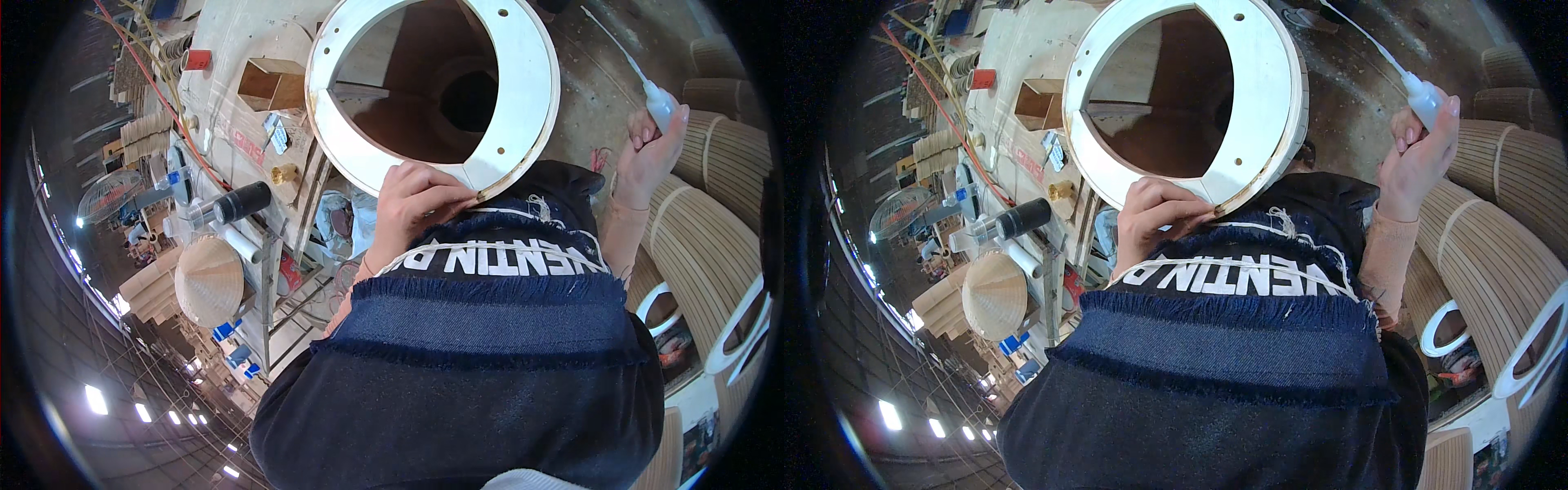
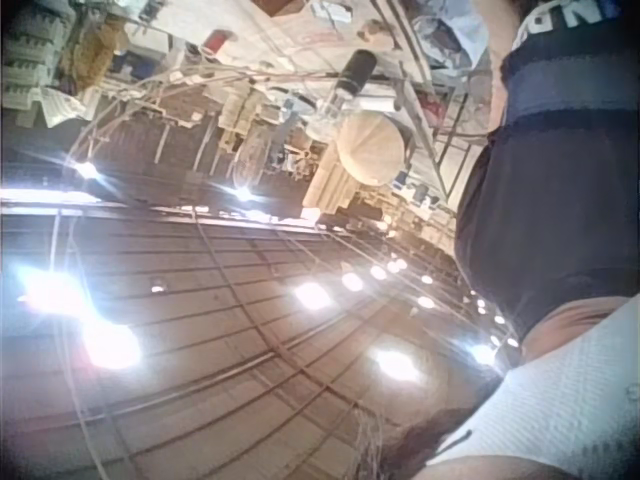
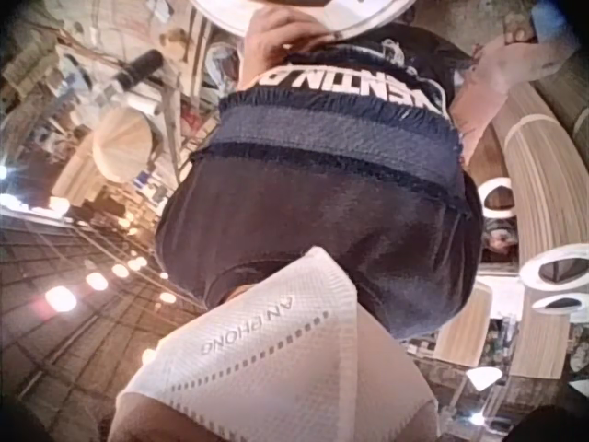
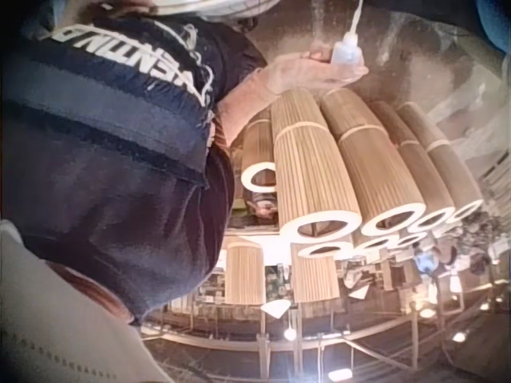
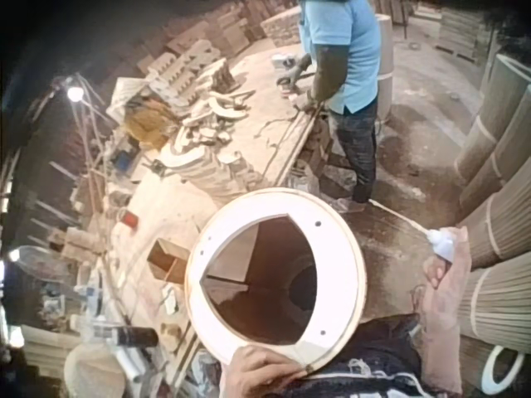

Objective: Applying glue and assembling wooden slats onto a circular frame for a large cylindrical object.

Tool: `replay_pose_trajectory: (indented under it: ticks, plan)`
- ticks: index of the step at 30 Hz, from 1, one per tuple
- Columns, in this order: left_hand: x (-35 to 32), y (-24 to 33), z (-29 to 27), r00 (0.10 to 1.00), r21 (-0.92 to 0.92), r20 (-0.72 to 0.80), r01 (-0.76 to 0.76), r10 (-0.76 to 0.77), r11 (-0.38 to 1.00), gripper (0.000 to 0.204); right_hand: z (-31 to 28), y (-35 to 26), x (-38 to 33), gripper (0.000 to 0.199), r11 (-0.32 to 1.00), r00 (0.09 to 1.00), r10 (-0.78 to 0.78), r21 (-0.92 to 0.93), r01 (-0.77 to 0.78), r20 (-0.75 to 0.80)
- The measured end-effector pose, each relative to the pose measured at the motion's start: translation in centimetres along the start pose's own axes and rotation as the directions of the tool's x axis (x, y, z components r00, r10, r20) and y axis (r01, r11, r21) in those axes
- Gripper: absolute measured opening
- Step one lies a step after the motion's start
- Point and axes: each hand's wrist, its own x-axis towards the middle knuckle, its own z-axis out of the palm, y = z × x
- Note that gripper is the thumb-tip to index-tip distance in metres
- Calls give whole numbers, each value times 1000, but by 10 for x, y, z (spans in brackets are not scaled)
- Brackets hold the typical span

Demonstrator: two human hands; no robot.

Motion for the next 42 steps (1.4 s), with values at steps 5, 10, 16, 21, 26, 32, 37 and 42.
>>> replay_pose_trajectory:
  ticks: [5, 10, 16, 21, 26, 32, 37, 42]
  plan:
    - [-2, 7, -3, 996, 2, 37, 82, -82, 997, 25, 0, -1, 1, 49, 1000, 1000, -19, -2, 19, -6]
    - [-9, 10, -6, 990, 87, 113, 75, -84, 993, 31, -2, 0, 0, 48, 1000, 1000, -22, -14, 22, -2]
    - [-11, -1, -3, 986, 260, 122, -143, 114, 955, 40, -2, 3, -1, 42, 1000, 999, -11, 21, 10, 31]
    - [-15, -7, -18, 924, 298, 376, -183, 61, 937, 43, 3, 3, -11, 41, 999, 999, -13, 30, 12, 48]
    - [-2, -24, -23, 865, 414, 438, -434, 243, 800, 60, 11, 2, -31, 47, 999, 997, -49, 12, 50, -53]
    - [26, -52, -56, 840, 384, 372, -527, 396, 758, 60, 15, 2, -75, 43, 993, 983, -105, 44, 112, -150]
    - [67, -141, -155, 952, 468, -165, -154, 257, 870, 22, 14, 4, -123, 43, 976, 947, -32, 192, 98, -318]
    - [88, -270, -241, 941, 453, -223, 330, -253, 828, 38, 13, 6, -175, 42, 928, 932, -30, 336, 161, -362]
